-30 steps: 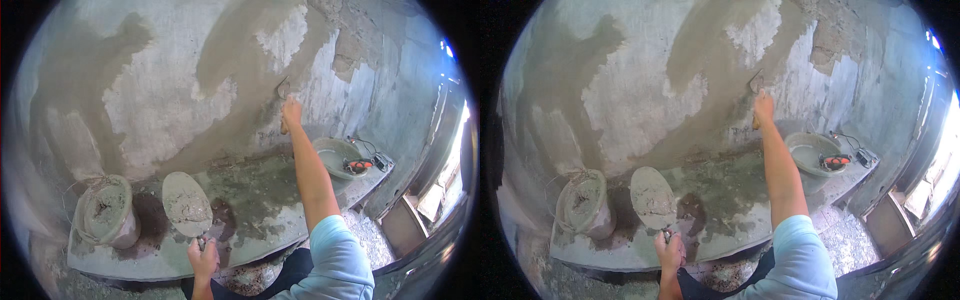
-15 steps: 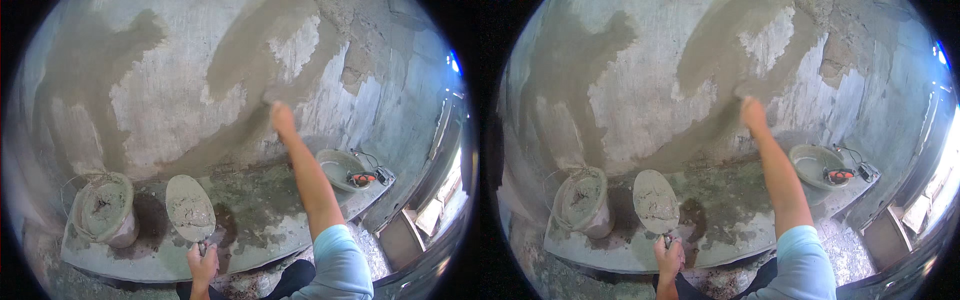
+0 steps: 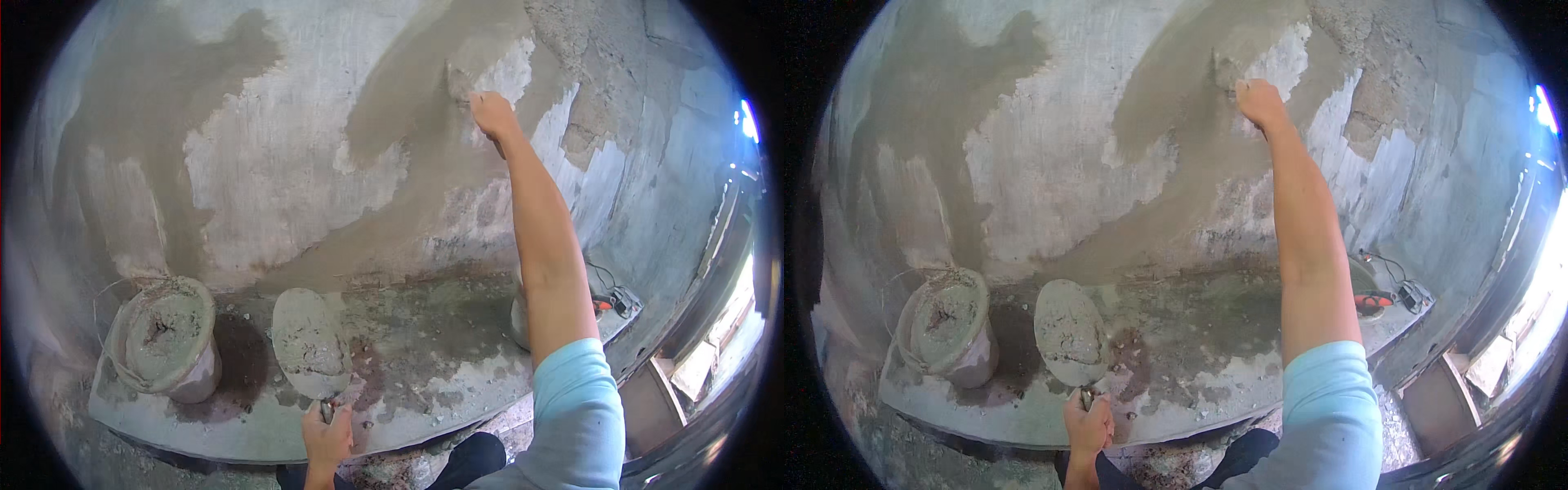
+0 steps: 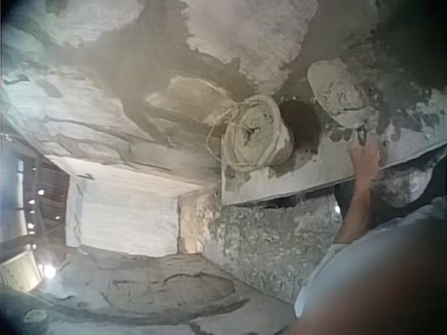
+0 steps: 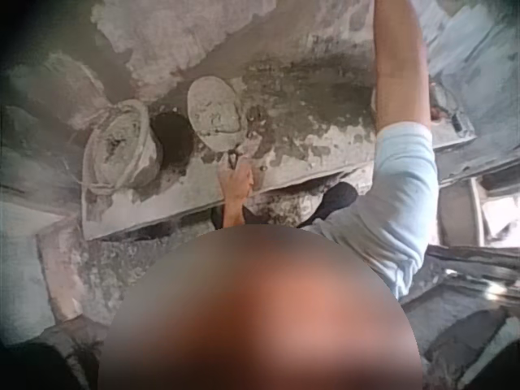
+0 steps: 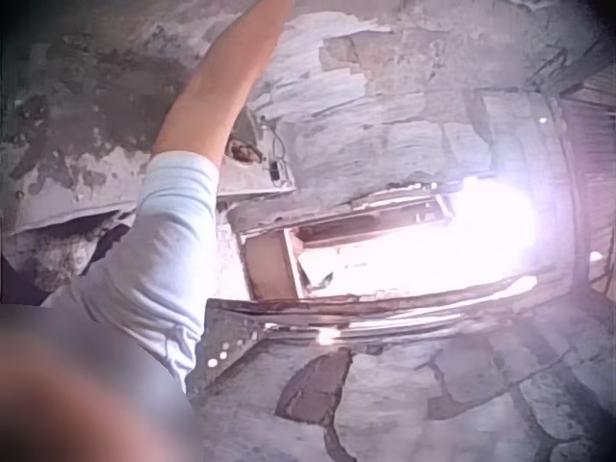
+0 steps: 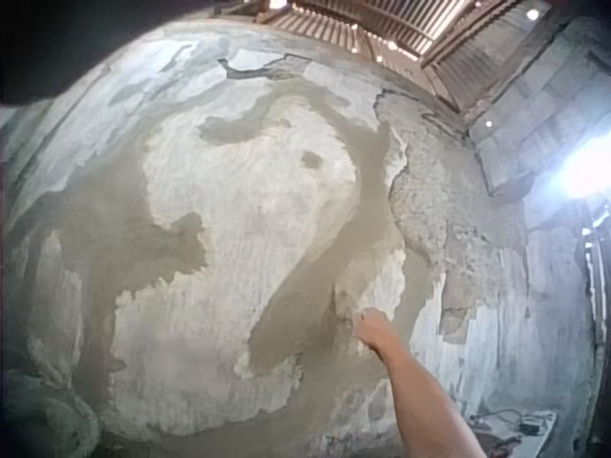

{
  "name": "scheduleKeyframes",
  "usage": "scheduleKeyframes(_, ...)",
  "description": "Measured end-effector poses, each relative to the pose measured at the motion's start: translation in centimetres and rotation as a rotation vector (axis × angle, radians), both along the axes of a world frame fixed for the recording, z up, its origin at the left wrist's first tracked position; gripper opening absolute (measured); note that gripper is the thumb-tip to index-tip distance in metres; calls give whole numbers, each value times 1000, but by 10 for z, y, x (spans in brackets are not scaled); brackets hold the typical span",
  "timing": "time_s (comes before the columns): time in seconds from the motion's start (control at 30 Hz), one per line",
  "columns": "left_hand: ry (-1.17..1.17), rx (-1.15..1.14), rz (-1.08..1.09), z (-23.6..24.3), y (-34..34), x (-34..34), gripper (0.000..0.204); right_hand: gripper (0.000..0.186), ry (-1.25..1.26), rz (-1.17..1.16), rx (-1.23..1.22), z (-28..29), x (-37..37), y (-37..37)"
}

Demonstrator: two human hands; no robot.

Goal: The person applies cement mixture to an unfinished wall using a trowel.

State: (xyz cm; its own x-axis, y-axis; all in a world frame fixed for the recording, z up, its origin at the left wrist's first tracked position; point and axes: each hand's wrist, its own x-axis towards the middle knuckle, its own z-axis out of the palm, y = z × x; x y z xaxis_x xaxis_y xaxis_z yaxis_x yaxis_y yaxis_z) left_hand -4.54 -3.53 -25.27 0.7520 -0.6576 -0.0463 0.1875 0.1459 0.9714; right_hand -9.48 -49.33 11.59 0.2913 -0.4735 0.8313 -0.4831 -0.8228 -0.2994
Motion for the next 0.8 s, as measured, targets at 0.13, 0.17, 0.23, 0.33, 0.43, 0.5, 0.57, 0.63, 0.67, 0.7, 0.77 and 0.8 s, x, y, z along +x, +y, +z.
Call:
scheduleKeyframes(0.13,17,-53,1,6,-10,-3,17,47,489,-128,-171,-41,9,-19)
scheduleKeyframes(0.17,29,-53,-4,8,-7,-1,17,46,542,-88,-146,-67,12,-13)
scheduleKeyframes(0.23,6,-102,17,-2,1,3,16,44,703,-100,-38,-125,13,13)
scheduleKeyframes(0.33,25,-91,14,5,0,2,15,42,842,-133,4,-158,-17,23)
scheduleKeyframes(0.43,8,-86,4,2,-8,0,14,41,536,-86,-57,-119,-34,0)
scheduleKeyframes(0.5,-36,-91,-37,1,-9,2,15,42,374,-105,-233,-68,-35,-22)
scheduleKeyframes(0.57,-71,-72,-44,-1,-2,3,16,45,275,-84,-183,-28,-13,-13)
scheduleKeyframes(0.63,-16,-38,-51,1,-2,1,17,47,276,-107,-200,-25,-7,-28)
scheduleKeyframes(0.67,-17,-40,-52,1,-5,0,17,48,268,-126,-220,-29,-2,-35)
scheduleKeyframes(0.7,-4,-57,-51,2,-8,-2,14,48,362,-127,-204,-47,-2,-40)
scheduleKeyframes(0.77,14,-56,-27,1,-5,0,12,48,535,-120,-124,-113,7,-27)
scheduleKeyframes(0.8,7,-64,-12,2,-3,2,12,47,614,-133,-67,-139,5,-15)
